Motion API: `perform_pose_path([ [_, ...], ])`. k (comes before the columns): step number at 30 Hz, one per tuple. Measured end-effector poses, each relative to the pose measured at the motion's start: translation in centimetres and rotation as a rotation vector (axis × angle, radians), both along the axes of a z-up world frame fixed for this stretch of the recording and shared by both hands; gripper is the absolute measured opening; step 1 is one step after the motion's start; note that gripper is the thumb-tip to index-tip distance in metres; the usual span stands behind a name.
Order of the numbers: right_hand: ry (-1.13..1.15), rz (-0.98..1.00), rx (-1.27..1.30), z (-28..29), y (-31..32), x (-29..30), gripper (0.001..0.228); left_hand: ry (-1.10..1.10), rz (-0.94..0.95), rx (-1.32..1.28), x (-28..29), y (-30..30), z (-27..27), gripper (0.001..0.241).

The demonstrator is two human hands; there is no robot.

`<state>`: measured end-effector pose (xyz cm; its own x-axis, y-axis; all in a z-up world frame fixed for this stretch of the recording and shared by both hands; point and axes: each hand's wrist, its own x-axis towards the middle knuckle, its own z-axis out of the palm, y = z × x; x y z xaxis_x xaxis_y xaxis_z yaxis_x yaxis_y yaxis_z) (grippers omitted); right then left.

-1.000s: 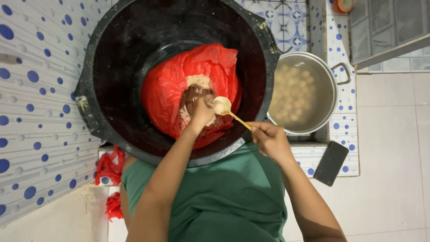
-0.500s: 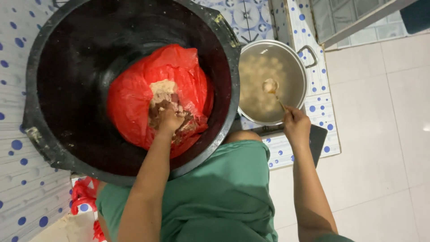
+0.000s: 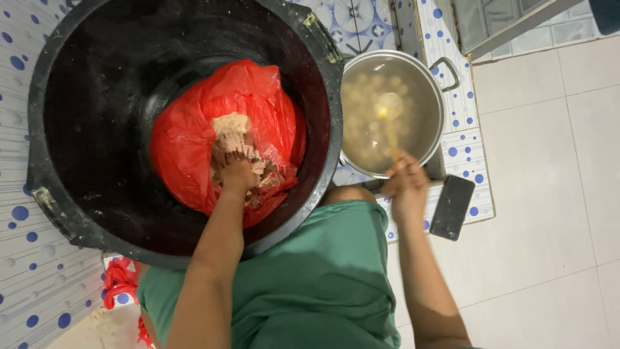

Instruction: Using a spoon to portion a meat mixture from a plastic bag into a pot of boiling water to form meatballs.

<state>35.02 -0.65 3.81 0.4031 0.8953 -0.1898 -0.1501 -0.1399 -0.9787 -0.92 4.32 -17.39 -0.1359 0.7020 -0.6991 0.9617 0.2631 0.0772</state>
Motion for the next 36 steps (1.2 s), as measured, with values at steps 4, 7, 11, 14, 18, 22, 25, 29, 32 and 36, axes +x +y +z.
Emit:
perform_pose_path([
  [4,0.148,0.054,0.035,-0.5,-3.2,-5.9,0.024,-0.067,0.079,-0.003,-0.3,0.1,8.1,0.053],
  [7,0.243,0.079,0.059,-2.0,-4.5,-8.9,0.024,-0.353,0.207,0.023,-1.5,-1.2,11.8,0.069],
  [11,0.137,0.1,0.138,-4.4,-4.4,-9.1,0.028,-0.858,0.677,0.279,-0.8,-3.6,19.6,0.068],
  [14,0.11,0.114,0.16,-4.4,-4.3,-9.0,0.028,-1.175,1.016,0.433,-5.0,-4.8,7.8,0.065],
  [18,0.085,0.128,0.214,-4.6,-3.7,-9.7,0.027,-1.453,1.33,0.617,-4.2,-6.1,10.6,0.037],
  [22,0.07,0.121,0.214,-5.5,-3.1,-9.8,0.026,-2.011,1.052,0.611,-3.2,-7.6,15.9,0.033],
  [25,0.065,0.125,0.205,-5.6,-3.1,-9.8,0.026,-2.215,0.939,0.703,-3.0,-8.8,18.8,0.02],
  [29,0.059,0.135,0.215,-5.9,-2.6,-9.5,0.025,-2.84,0.606,0.373,-6.1,-8.2,13.9,0.057],
  [32,0.046,0.146,0.221,-6.5,-2.5,-9.2,0.025,-2.786,0.667,0.374,-6.8,-8.3,15.2,0.038],
  [36,0.025,0.138,0.234,-7.1,-2.3,-9.0,0.024,-2.359,1.261,0.196,-4.9,-8.7,21.1,0.056],
])
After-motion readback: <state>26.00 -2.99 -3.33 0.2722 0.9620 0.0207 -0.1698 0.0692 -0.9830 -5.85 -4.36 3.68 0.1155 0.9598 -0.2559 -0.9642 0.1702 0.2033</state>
